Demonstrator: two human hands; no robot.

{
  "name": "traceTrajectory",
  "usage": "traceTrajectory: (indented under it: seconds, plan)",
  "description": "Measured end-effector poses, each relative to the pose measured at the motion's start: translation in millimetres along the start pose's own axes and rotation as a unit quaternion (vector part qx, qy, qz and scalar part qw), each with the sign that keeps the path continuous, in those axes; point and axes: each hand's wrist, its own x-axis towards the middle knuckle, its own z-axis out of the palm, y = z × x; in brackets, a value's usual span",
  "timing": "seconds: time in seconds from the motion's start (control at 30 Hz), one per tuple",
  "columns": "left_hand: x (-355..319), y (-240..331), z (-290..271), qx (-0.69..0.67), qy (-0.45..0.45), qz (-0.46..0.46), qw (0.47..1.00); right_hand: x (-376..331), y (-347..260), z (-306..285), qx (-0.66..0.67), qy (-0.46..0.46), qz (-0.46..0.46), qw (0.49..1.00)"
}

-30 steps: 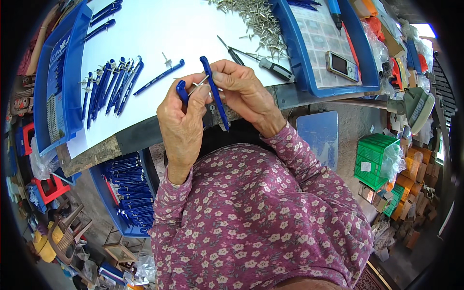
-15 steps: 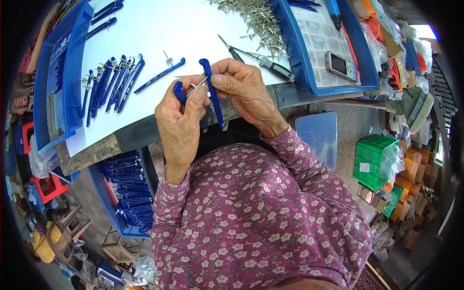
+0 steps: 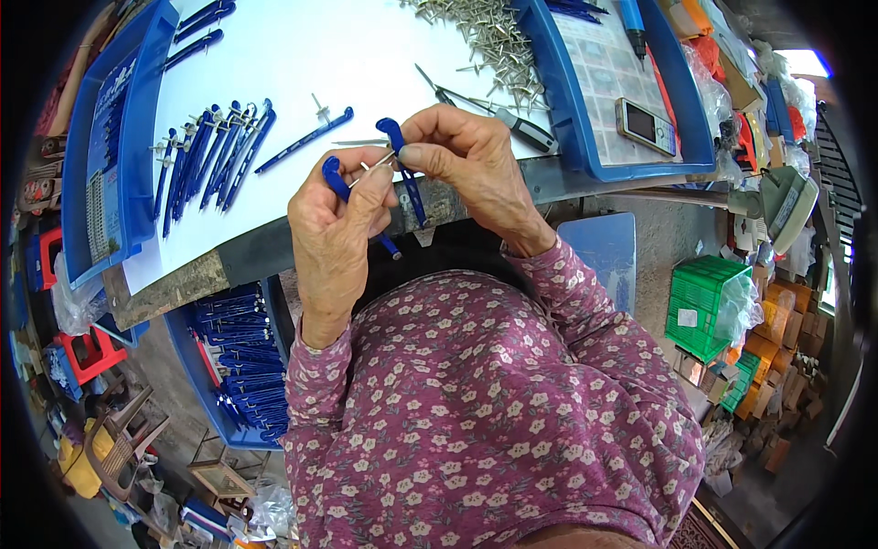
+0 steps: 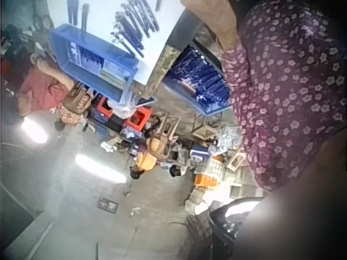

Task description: Assembling blue plastic components by inserting metal pins and snapping pieces together.

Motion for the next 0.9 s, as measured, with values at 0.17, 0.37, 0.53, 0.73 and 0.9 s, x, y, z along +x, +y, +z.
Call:
traceTrajectory:
  seconds: [0.17,0.37,0.53,0.73,0.9]
  plan:
    - [1.2,-0.2,-0.4,0.002,0.008,0.008,1.000,2.3,-4.7,1.9,-0.025,-0.019,-0.009,0.999]
    - [1.0,0.6,-0.3,0.129,0.056,0.086,0.986,3.5,-7.5,3.5,-0.013,-0.047,0.000,0.999]
    - [-0.9,3.4,1.9,0.128,0.059,0.088,0.986,3.1,-12.0,5.5,-0.055,-0.048,-0.023,0.997]
    - [2.2,0.1,-3.0,0.086,0.047,0.067,0.993,-5.3,-11.9,10.7,-0.066,-0.012,-0.012,0.998]
    - [0.8,3.1,-3.1,0.059,0.035,0.048,0.997,-10.0,-15.0,15.7,-0.083,0.013,-0.036,0.996]
